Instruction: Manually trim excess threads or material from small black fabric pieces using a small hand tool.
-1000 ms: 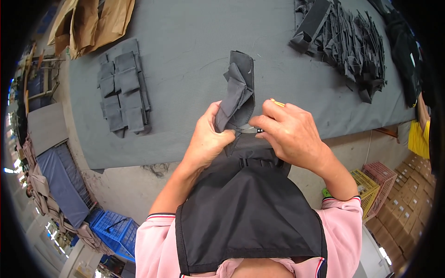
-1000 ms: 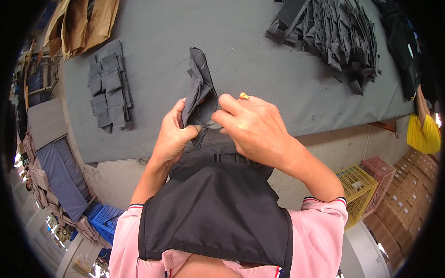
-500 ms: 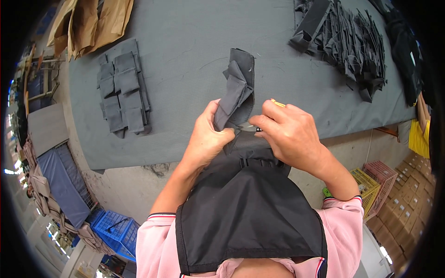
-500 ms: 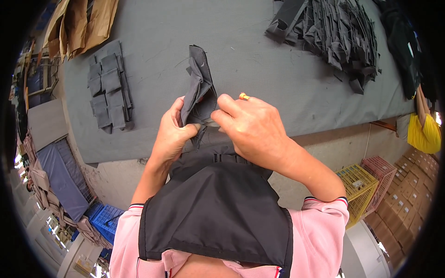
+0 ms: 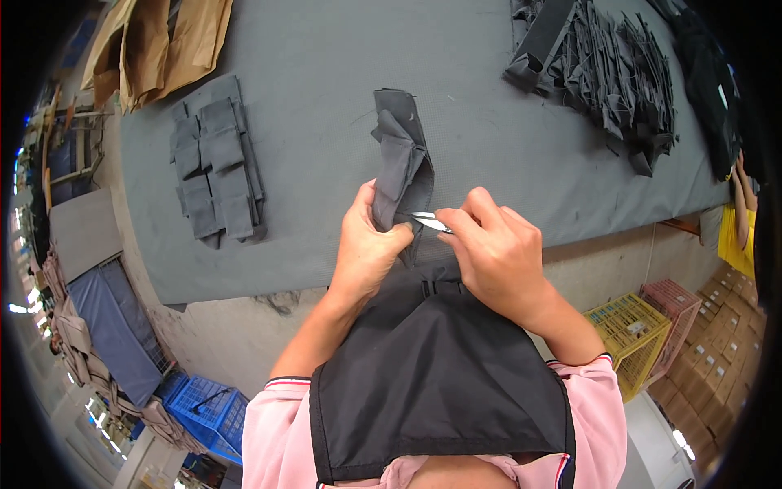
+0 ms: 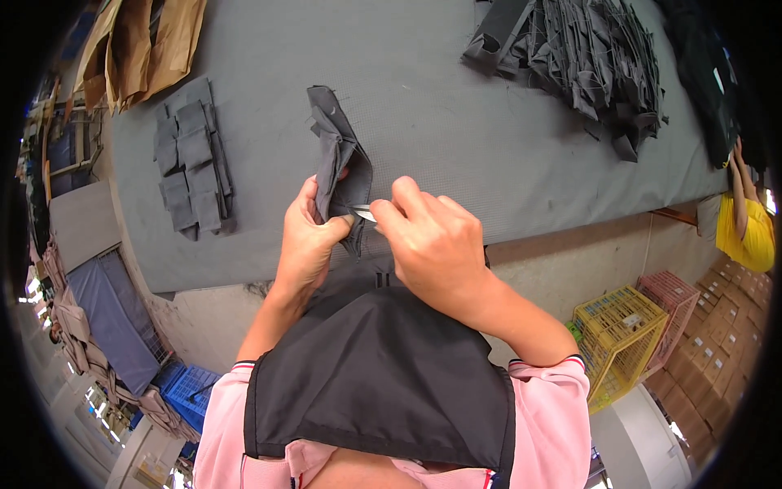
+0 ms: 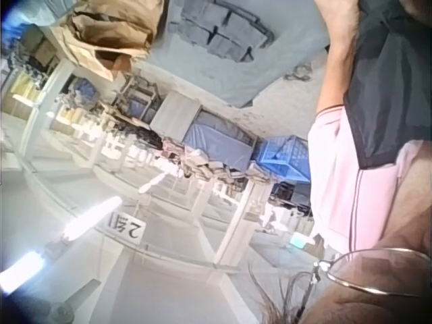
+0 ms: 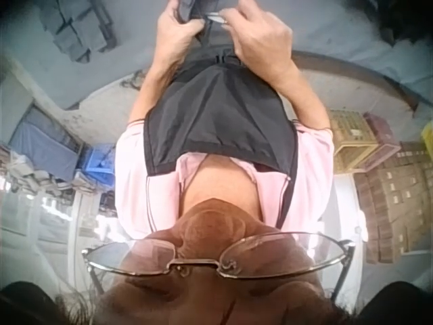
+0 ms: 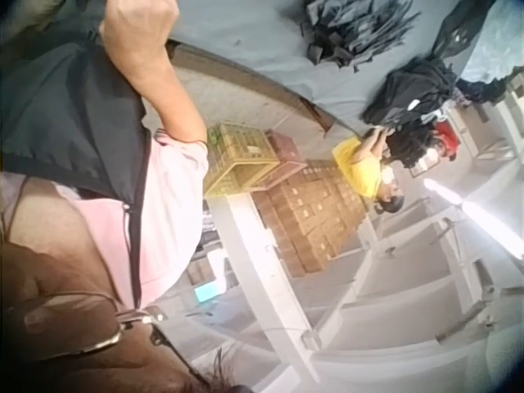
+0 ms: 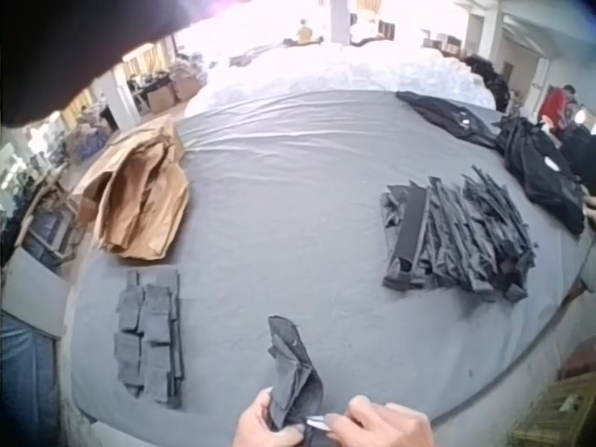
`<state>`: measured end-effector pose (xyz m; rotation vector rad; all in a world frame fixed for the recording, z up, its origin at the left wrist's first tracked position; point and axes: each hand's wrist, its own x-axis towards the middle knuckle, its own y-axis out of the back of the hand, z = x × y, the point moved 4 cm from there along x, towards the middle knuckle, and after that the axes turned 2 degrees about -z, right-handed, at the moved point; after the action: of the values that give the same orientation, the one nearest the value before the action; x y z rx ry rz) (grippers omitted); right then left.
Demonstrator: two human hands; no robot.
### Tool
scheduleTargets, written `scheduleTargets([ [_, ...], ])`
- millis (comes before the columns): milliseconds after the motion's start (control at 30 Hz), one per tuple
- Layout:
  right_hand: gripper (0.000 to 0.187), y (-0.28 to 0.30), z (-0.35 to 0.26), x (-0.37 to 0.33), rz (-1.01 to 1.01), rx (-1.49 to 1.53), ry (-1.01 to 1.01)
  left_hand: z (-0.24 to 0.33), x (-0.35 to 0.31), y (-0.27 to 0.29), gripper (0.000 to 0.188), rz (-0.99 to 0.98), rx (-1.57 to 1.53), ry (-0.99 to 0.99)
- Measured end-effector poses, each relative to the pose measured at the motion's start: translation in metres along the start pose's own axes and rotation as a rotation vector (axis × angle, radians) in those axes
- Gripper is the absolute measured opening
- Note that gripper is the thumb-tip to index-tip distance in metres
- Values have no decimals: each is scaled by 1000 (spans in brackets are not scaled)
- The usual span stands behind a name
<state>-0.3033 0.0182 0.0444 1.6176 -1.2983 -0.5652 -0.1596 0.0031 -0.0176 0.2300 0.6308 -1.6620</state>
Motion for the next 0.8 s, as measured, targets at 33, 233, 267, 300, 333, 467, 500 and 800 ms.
scheduleTargets([
  [33,12,0,-1,2,3,-1,-2,0,0,0,54,5,-17,-15],
  [233,14,-7,-6,7,16,-64,18,-3,-1,0,56,45,-77,-10],
  [267,14,-8,-7,7,20,-63,23,-3,-1,0,56,44,-76,-10],
  [300,14,-9,-7,8,24,-63,29,-2,-2,0,55,45,-86,-22],
  [333,14,-9,-8,8,25,-63,28,-1,-2,0,55,47,-97,-34],
  [467,14,-8,-8,11,17,-16,6,-1,-2,0,45,74,-132,-61],
  [500,14,-8,-8,11,21,6,0,-1,-2,1,45,72,-133,-62],
  [800,17,-8,5,3,39,173,-117,3,-1,1,54,56,-129,-60],
])
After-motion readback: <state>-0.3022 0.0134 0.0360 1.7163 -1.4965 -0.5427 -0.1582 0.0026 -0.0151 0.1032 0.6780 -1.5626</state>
